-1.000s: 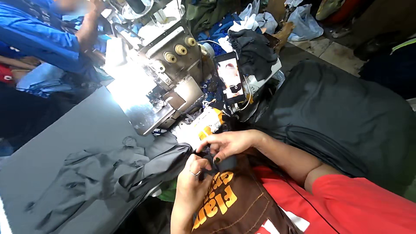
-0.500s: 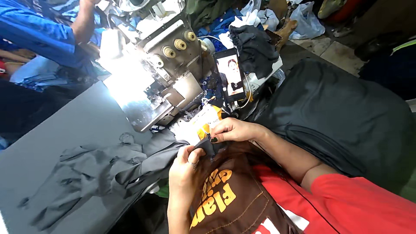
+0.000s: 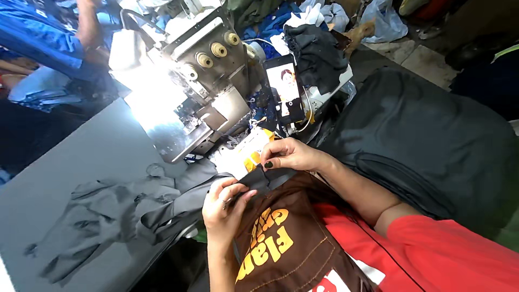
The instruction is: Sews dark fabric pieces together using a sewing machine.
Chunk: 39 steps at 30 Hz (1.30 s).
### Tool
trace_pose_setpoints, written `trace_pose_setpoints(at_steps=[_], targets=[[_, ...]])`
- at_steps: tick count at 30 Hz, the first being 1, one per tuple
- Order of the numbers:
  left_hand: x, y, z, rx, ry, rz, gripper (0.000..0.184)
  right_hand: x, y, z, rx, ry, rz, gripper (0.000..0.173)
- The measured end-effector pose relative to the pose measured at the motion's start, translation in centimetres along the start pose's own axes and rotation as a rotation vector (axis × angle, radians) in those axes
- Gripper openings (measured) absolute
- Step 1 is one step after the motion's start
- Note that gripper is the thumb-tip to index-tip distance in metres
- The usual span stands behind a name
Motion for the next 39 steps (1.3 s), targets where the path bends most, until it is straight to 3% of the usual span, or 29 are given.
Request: trace_pose_setpoints(at_steps=[4, 8, 11, 14, 19, 26, 30, 34, 37, 39], targets=[[0.8, 0.8, -1.2, -0.15, 0.065, 0.124, 0.01, 0.0, 0.2, -0.6, -0.217, 0.045, -0.059, 0.017], [1.5, 0.9, -2.0, -0.337, 0.177, 0.224, 0.017, 0.0, -0.1, -0.8, -0.618, -0.096, -0.104, 0.043], [1.2, 0.6, -2.5, -0.399, 0.224, 0.265, 0.02, -0.3, -0.5, -0.1, -0.717, -0.113, -0.068, 0.033], [0.7, 0.6, -2.8, -0.402, 0.243, 0.287, 0.021, -0.5, -0.3, 0.1, -0.685, -0.022, -0.014, 0.014], [0.5, 0.9, -2.3, -0.351, 0.221, 0.294, 0.024, -0.4, -0.3, -0.1, -0.635, 0.066, 0.047, 0.015], [0.5, 1.6, -1.6, -0.299, 0.101, 0.234, 0.024, -0.6, -0.2, 0.5, -0.456, -0.066, 0.127, 0.011], [0.3, 1.8, -1.3, -0.321, 0.099, 0.157, 0.027, -1.0, -0.4, 1.1, -0.439, -0.096, 0.026, 0.03], [-0.2, 2.0, -1.0, -0.213, 0.073, -0.01, 0.021, -1.3, -1.0, 1.8, -0.416, -0.098, -0.14, 0.016], [-0.6, 1.6, -1.1, 0.04, 0.078, -0.136, 0.026, -1.5, -1.2, 1.8, -0.387, -0.149, -0.135, 0.015], [-1.1, 1.2, -1.7, 0.165, 0.11, -0.122, 0.024, -1.6, -1.1, 1.9, -0.383, -0.17, -0.106, 0.016]])
Point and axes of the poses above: each hand's wrist, its own x-axis towards the middle knuckle, its own y-axis out of the back of the hand, z = x × y, the point moved 6 cm from there along x, towards the middle knuckle, and after that the axes turned 4 degrees about -z, right-handed, at the moved point
